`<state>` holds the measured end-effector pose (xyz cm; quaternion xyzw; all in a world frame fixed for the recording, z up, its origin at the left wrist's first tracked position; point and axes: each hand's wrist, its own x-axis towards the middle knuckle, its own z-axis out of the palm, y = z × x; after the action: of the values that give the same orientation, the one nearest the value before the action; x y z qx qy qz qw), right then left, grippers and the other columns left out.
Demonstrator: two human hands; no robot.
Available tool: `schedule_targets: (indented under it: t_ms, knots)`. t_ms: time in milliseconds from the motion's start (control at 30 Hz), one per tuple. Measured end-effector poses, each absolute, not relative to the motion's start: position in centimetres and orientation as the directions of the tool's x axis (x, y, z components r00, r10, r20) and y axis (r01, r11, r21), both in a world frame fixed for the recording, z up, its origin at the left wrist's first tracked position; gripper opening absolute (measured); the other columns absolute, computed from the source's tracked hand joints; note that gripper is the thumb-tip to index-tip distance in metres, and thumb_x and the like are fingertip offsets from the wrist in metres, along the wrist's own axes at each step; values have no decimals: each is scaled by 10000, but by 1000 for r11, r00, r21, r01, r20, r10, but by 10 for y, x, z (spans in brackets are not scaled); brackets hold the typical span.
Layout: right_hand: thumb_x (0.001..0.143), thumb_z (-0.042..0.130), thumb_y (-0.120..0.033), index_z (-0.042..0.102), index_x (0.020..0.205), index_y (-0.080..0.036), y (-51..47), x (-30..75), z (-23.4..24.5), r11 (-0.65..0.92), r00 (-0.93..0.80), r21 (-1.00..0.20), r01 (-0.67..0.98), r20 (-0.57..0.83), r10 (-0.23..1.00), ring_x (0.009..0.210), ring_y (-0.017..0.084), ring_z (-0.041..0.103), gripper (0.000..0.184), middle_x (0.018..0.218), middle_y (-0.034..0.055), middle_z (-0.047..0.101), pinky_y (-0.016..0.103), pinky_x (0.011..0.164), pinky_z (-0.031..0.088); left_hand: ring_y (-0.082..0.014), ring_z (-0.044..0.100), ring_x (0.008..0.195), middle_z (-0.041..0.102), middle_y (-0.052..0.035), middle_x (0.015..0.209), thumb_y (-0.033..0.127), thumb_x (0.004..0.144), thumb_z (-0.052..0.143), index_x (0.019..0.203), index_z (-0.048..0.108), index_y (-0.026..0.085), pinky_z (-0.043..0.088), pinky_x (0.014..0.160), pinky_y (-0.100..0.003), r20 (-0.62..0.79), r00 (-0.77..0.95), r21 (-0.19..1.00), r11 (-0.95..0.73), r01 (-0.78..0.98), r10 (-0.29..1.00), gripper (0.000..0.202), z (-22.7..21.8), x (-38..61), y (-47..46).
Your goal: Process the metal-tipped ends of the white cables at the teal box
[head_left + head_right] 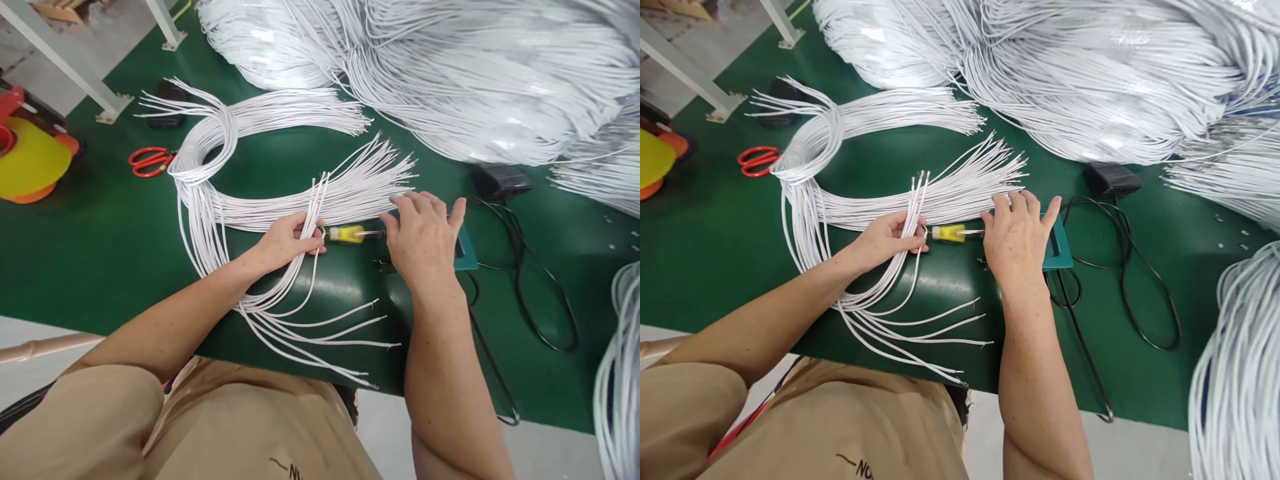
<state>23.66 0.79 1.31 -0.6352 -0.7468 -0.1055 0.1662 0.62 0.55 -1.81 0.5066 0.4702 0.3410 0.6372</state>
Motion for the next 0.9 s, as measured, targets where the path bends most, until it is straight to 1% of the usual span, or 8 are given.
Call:
schedule_targets:
  t_ms: [100,200,333,433,533,600,700,900]
  knots:
    - [932,517,-287,649,1118,-150,3,225,24,321,-231,-148,935,429,873,1107,309,553,266,1182,150,666,530,1005,373,-149,701,766,651,-24,958,237,732,739,1036,599,168,521,643,-227,-222,296,974,226,20,929,342,-16,2,4]
    - [931,537,-281,690,986,-177,-10,200,33,646,-550,-306,699,347,759,916,219,595,194,985,88,715,352,839,472,-126,667,774,659,-29,990,257,714,768,1026,596,174,501,632,-211,-154,288,983,175,-48,945,366,-14,1,3]
    - [899,586,-240,703,813,-131,-34,164,31,792,-808,-316,523,114,579,915,240,604,181,840,113,706,360,860,463,-106,627,765,660,-5,872,248,689,798,1017,589,176,507,720,-231,-139,301,972,188,-139,944,396,-14,0,4]
    - [877,606,-232,706,769,-129,-46,154,30,695,-756,-322,643,-119,644,782,253,624,180,729,116,689,362,718,470,-139,647,860,685,-40,953,281,683,806,1011,637,167,520,778,-258,-185,312,966,231,-118,932,386,-14,-2,5]
    - [875,608,-250,682,679,-186,-42,162,35,528,-715,-512,678,-293,634,550,177,575,220,605,54,655,296,524,392,-159,657,877,697,-60,973,338,685,804,1025,694,163,533,769,-269,-265,313,948,306,-88,912,399,-13,-6,5]
    - [887,583,-239,629,605,-199,-33,171,39,368,-668,-674,640,-252,700,461,122,528,289,544,12,622,261,487,368,-144,654,810,705,-45,908,347,681,808,1071,702,170,530,762,-271,-286,316,941,327,-84,904,441,-14,-7,5]
    - [919,512,-269,595,649,-192,-17,180,38,55,-372,-852,521,-168,913,385,86,507,293,523,-24,601,227,454,394,-141,651,806,711,-20,878,309,660,826,1121,686,180,514,815,-288,-227,314,960,266,-86,922,499,-14,-5,2]
    - [782,690,-414,634,847,-183,-10,176,27,-188,-225,-961,204,-233,946,347,91,483,246,477,-63,563,202,364,395,-139,626,776,677,6,820,254,595,857,982,648,154,511,795,-287,-108,278,988,135,-79,955,451,-9,4,-4]
